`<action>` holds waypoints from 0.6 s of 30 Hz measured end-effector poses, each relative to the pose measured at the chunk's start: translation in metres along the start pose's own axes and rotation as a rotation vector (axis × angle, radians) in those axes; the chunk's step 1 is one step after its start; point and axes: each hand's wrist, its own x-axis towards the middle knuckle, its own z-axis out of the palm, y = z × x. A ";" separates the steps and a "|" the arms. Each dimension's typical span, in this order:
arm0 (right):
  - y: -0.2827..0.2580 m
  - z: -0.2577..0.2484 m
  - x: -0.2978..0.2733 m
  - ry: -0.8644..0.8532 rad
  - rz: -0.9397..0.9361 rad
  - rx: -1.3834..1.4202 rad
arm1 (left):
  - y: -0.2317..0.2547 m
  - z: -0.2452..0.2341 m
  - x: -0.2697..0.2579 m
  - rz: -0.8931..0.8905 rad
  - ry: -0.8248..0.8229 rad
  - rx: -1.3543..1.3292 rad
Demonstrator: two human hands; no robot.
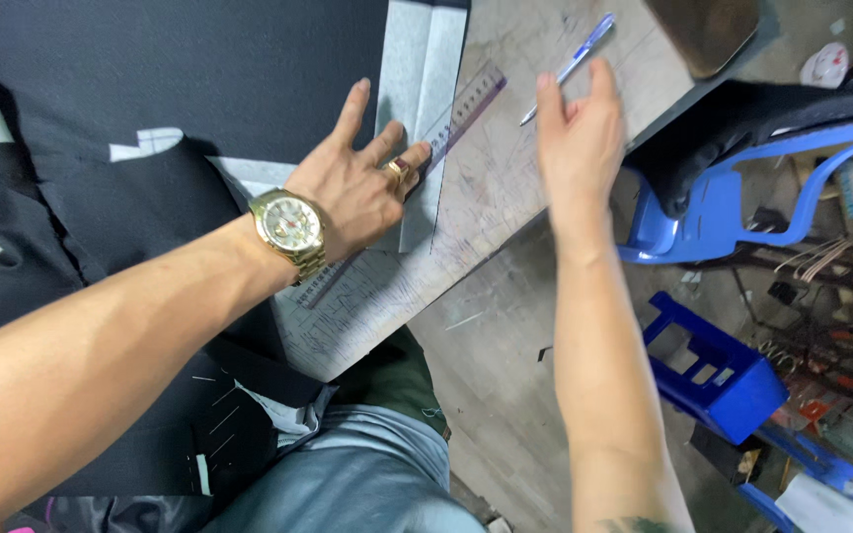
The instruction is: The person marks a piece of dark fabric using a ruler and a pen, then uses a piece of chalk to draw additional lines on the material. They later fold the fabric over a padded pressing board and press the seams using an electric iron.
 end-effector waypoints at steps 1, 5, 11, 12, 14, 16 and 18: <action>-0.009 -0.003 -0.007 0.080 -0.170 -0.016 | -0.001 -0.003 -0.002 -0.008 -0.026 -0.006; -0.048 0.019 -0.077 -0.151 -0.499 -0.061 | 0.003 0.000 -0.004 -0.021 0.023 -0.061; -0.079 0.036 -0.103 -0.373 -0.454 -0.204 | 0.015 0.032 0.002 -0.168 0.500 -0.095; -0.074 0.040 -0.103 -0.407 -0.378 -0.265 | 0.016 0.035 0.007 -0.149 0.519 -0.123; -0.072 0.046 -0.106 -0.434 -0.339 -0.315 | 0.018 0.044 0.009 -0.166 0.537 -0.135; -0.073 0.044 -0.109 -0.393 -0.297 -0.296 | 0.021 0.049 0.014 -0.194 0.526 -0.167; -0.064 0.050 -0.107 -0.375 -0.323 -0.330 | 0.024 0.071 0.005 -0.242 0.865 -0.175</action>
